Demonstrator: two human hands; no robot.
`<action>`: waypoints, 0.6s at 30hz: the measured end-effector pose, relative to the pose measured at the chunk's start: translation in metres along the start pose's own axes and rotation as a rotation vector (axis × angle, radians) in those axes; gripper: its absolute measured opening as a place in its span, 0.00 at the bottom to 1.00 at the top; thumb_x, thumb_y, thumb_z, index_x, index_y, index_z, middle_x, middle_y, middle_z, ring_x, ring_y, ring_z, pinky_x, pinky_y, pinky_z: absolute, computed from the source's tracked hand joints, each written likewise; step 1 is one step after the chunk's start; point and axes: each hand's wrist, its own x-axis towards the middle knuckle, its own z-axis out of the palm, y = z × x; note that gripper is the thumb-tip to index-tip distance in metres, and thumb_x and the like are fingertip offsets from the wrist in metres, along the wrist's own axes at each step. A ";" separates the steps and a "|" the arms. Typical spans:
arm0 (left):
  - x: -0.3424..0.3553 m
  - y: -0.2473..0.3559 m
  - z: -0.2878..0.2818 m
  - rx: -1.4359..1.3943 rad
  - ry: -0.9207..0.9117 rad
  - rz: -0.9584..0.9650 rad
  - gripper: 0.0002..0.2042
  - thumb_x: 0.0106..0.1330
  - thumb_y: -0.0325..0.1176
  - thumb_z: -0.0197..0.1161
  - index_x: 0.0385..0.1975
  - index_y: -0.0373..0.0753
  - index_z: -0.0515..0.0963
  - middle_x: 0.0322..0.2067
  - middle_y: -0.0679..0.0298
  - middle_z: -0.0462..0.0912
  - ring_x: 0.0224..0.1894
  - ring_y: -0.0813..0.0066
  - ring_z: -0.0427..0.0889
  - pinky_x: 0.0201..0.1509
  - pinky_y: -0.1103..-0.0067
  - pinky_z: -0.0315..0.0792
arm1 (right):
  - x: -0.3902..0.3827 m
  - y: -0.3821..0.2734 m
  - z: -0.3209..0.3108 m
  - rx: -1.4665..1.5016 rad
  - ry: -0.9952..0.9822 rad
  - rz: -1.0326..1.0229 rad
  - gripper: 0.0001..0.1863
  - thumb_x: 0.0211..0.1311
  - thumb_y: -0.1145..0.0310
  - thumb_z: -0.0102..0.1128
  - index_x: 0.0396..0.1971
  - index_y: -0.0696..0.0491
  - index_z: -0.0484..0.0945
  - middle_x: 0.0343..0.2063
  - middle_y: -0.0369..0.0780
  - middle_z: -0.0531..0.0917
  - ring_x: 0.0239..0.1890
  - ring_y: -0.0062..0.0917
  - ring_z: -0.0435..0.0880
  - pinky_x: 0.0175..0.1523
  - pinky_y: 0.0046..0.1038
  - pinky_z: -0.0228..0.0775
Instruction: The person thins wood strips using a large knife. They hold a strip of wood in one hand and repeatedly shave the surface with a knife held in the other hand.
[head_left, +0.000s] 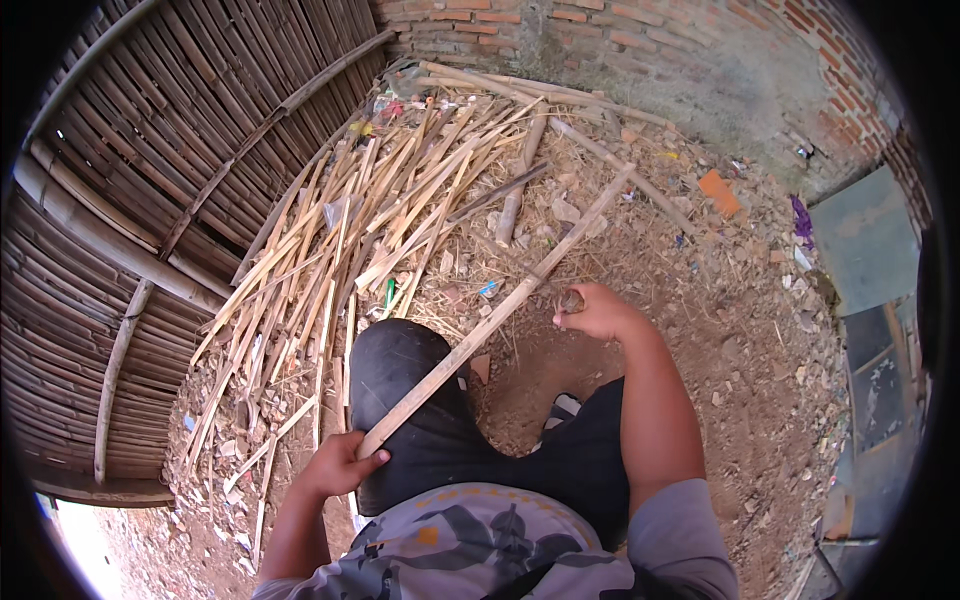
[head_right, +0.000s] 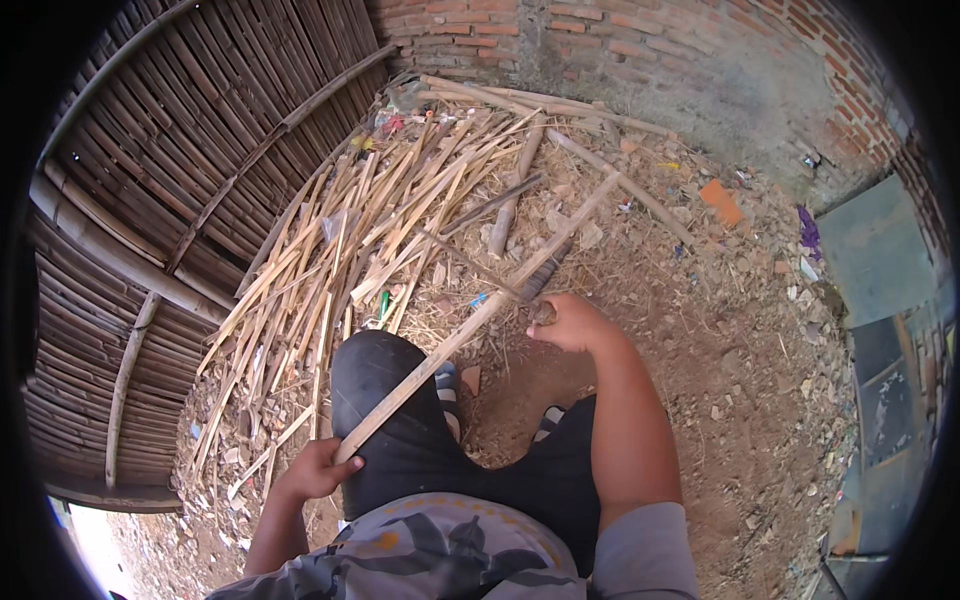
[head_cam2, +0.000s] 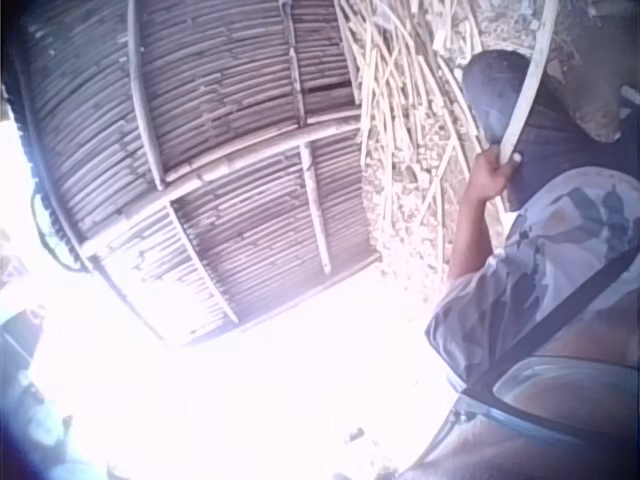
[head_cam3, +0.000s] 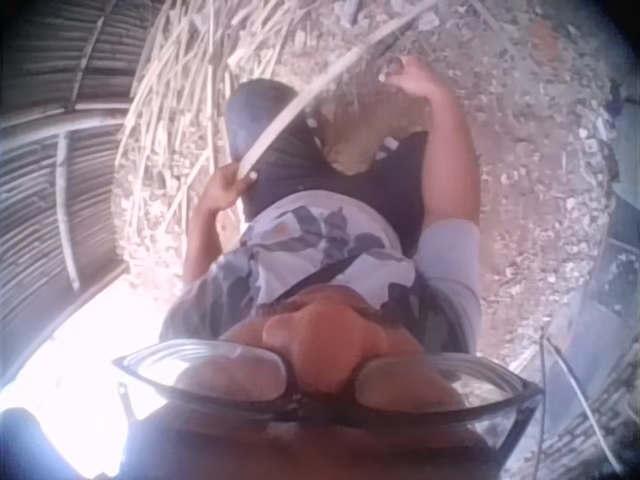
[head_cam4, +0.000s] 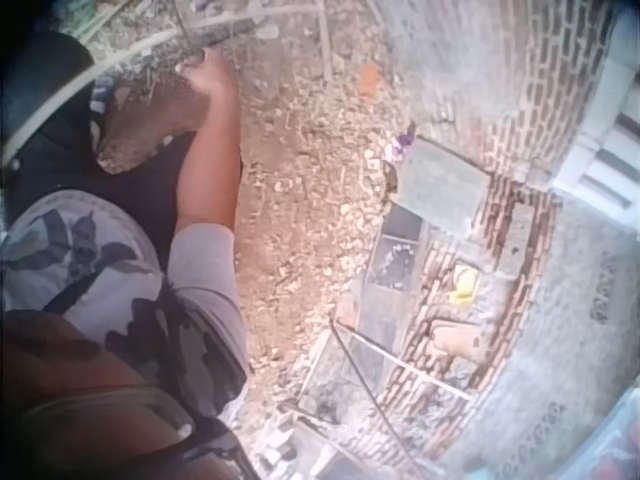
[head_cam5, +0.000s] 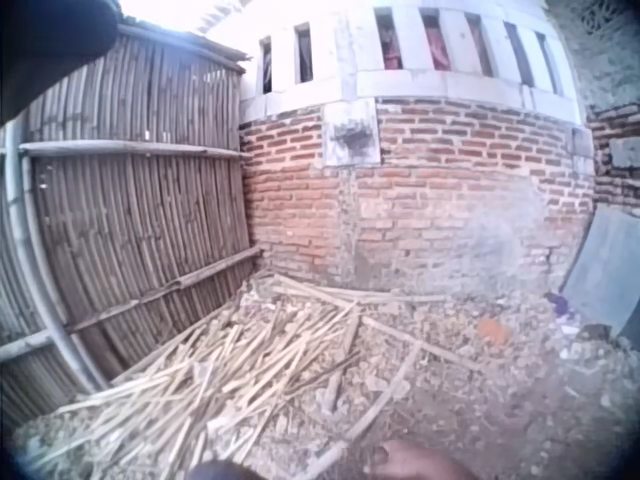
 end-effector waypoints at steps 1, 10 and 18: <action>0.000 0.002 -0.001 0.005 -0.001 0.000 0.25 0.64 0.54 0.70 0.25 0.33 0.76 0.18 0.58 0.77 0.23 0.70 0.76 0.30 0.69 0.72 | -0.001 -0.001 -0.002 0.002 0.023 0.029 0.31 0.53 0.52 0.73 0.54 0.54 0.80 0.46 0.50 0.86 0.49 0.43 0.85 0.56 0.38 0.74; 0.001 -0.009 0.002 -0.041 -0.010 0.009 0.25 0.64 0.52 0.71 0.24 0.33 0.76 0.18 0.58 0.77 0.22 0.70 0.76 0.29 0.69 0.72 | -0.009 -0.027 0.010 -0.138 -0.174 -0.063 0.34 0.54 0.51 0.73 0.57 0.56 0.79 0.48 0.51 0.85 0.51 0.41 0.84 0.57 0.37 0.74; 0.000 0.002 -0.001 -0.011 0.008 0.012 0.24 0.64 0.52 0.71 0.24 0.33 0.76 0.17 0.58 0.77 0.22 0.71 0.75 0.29 0.70 0.71 | -0.003 -0.009 -0.001 -0.033 0.013 0.062 0.33 0.55 0.51 0.73 0.58 0.55 0.79 0.52 0.52 0.83 0.56 0.42 0.82 0.60 0.38 0.73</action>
